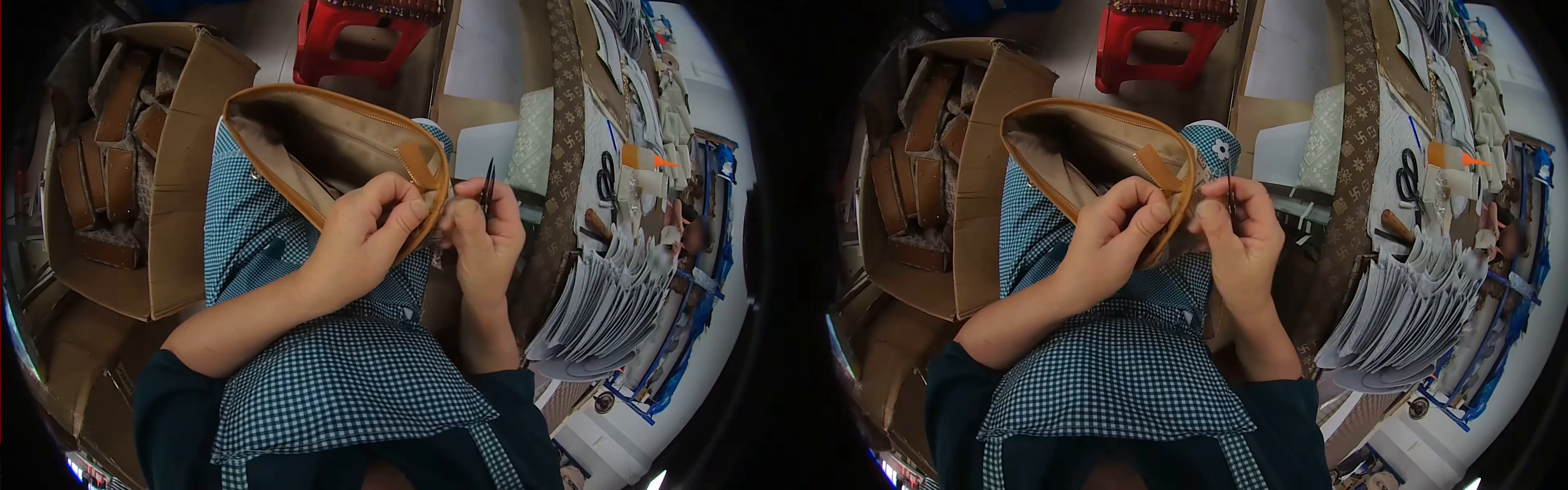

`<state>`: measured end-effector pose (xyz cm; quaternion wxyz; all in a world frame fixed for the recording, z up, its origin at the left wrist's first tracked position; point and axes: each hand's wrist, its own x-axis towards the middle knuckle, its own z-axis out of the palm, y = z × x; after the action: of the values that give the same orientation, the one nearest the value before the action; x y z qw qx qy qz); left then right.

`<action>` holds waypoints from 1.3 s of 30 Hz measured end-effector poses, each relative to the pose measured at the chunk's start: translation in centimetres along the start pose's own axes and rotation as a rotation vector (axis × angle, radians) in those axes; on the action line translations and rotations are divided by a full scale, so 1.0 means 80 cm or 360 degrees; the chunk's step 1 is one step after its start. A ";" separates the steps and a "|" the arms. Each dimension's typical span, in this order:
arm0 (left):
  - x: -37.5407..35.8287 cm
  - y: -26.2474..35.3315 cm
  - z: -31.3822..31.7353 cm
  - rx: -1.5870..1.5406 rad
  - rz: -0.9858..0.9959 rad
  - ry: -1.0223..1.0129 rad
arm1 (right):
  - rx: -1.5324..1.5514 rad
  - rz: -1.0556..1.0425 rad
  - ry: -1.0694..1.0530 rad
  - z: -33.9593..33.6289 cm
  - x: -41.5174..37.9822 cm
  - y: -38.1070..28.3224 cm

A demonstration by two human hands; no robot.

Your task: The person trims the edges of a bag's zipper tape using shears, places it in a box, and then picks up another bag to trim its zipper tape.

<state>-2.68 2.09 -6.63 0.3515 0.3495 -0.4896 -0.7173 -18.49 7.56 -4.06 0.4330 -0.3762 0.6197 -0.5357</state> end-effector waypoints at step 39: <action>-0.014 -0.004 -0.031 -0.0004 0.0068 -0.0351 | -0.2806 -0.0282 -0.1525 0.056 0.056 -0.188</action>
<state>-0.07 2.03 -7.41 0.3112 0.2573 -0.5318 -0.7444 -15.80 -0.30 10.00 0.1622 -0.7829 0.5252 0.2913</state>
